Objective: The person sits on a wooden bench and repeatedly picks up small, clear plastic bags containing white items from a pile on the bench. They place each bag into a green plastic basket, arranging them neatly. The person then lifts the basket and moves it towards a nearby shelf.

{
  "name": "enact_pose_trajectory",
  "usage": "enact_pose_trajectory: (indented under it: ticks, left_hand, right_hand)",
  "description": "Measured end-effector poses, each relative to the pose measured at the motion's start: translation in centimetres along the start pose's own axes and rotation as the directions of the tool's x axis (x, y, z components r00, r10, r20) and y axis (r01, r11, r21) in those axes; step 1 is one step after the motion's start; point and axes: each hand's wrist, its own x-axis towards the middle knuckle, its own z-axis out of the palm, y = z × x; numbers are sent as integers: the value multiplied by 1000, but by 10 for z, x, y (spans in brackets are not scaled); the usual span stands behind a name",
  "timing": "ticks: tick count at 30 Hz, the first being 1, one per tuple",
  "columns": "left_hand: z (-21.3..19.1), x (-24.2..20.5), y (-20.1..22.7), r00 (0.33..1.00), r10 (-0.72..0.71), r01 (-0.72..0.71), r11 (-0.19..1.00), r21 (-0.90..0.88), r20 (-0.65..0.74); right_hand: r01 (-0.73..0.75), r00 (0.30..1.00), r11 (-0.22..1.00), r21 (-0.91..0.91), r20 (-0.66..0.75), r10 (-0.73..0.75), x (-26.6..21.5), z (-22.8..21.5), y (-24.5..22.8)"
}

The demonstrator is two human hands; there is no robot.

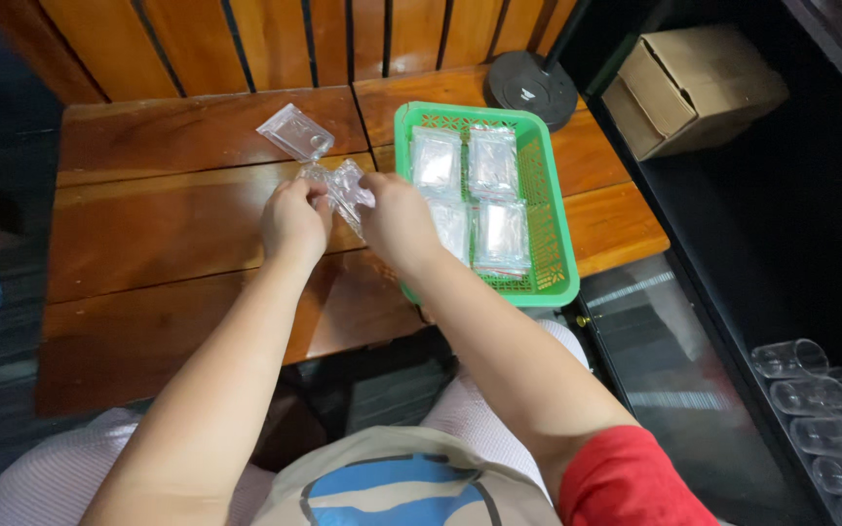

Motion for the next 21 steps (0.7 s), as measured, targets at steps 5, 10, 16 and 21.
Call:
enact_pose_trajectory:
  ticks: [5, 10, 16, 21]
  left_hand:
    - [21, 18, -21, 987, -151, 154, 987, -51, 44]
    - [12, 11, -2, 954, -271, 284, 954, -94, 129]
    - [23, 15, -10, 926, -333, 351, 932, -84, 178]
    - [23, 15, -10, 923, -341, 363, 926, -105, 178]
  right_hand:
    - [-32, 983, 978, -208, 170, 68, 33, 71, 12]
    - [-85, 968, 951, -297, 200, 149, 49, 91, 7]
    - [-176, 939, 962, -209, 257, 228, 50, 80, -8]
    - [-71, 959, 963, -259, 247, 137, 54, 82, -5]
